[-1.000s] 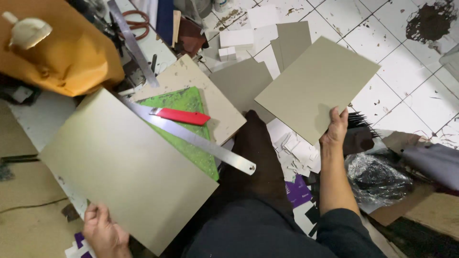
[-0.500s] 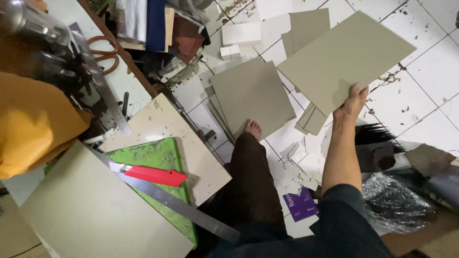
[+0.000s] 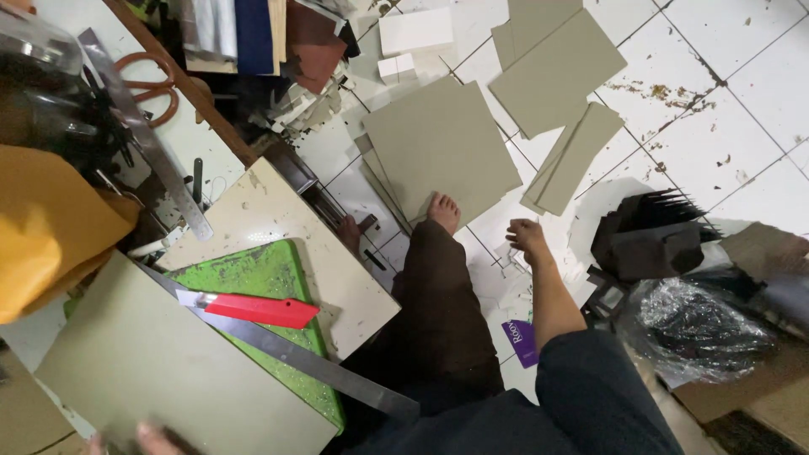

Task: Measuring and cutting rectangular pieces from a sheet of cardboard using a metal ruler and a utility knife.

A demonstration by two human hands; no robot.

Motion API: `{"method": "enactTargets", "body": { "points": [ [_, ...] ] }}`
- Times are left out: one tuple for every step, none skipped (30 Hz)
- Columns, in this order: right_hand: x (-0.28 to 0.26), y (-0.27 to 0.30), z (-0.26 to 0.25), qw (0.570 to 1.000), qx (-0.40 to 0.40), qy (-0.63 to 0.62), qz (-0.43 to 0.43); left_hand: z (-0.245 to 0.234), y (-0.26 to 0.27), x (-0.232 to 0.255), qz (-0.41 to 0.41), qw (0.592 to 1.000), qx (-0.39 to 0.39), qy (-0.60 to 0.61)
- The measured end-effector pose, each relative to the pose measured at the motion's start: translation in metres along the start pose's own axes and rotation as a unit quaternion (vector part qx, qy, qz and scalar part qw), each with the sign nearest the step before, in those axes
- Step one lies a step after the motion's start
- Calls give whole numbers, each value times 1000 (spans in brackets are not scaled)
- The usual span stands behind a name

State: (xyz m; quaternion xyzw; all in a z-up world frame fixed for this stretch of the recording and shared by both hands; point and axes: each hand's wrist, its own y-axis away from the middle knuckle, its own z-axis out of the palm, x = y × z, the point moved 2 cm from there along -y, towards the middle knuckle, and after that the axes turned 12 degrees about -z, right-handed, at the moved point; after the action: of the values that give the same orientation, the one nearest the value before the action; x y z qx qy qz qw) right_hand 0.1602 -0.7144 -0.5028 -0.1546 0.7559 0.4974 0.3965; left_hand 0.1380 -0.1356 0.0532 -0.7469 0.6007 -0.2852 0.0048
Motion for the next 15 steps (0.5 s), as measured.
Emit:
{"method": "enactTargets", "body": {
  "points": [
    [16, 8, 8, 1000, -8, 1, 16, 15, -4, 22, 22, 1000, -1, -3],
    [11, 19, 11, 1000, -8, 0, 17, 22, -8, 30, 44, 999, -3, -6],
    [7, 31, 15, 998, -11, -8, 56, 30, -9, 40, 65, 998, -5, -11],
    [3, 42, 18, 995, -14, -15, 95, 40, -8, 52, 87, 996, -7, -15],
    [2, 44, 19, 995, -15, -16, 97, 49, -9, 60, 87, 996, -8, -17],
    [0, 45, 19, 996, -17, -11, 86, 63, -10, 70, 125, 987, -101, -9],
    [1, 46, 20, 997, -19, -6, 76, 76, -10, 80, 162, 967, -196, -2],
    [5, 38, 21, 997, -21, -7, 80, 81, -12, 92, 162, 967, -198, -5],
    [9, 30, 20, 997, -8, 1, 71, 88, -14, 105, 182, 956, -232, -4],
    [14, 20, 19, 998, 5, 9, 63, 97, -15, 119, 201, 943, -266, -3],
    [18, 10, 19, 998, 4, 9, 69, 101, -15, 119, 200, 941, -271, -7],
    [22, -2, 18, 998, 11, 24, 52, 107, -15, 119, 204, 942, -264, -46],
    [26, -14, 18, 998, 18, 38, 36, 113, -16, 119, 209, 940, -256, -86],
    [24, -19, 16, 998, 17, 37, 43, 114, -13, 117, 209, 938, -262, -90],
    [18, -29, 15, 997, 26, 71, 19, 117, -11, 114, 197, 940, -257, -105]
  ]
}}
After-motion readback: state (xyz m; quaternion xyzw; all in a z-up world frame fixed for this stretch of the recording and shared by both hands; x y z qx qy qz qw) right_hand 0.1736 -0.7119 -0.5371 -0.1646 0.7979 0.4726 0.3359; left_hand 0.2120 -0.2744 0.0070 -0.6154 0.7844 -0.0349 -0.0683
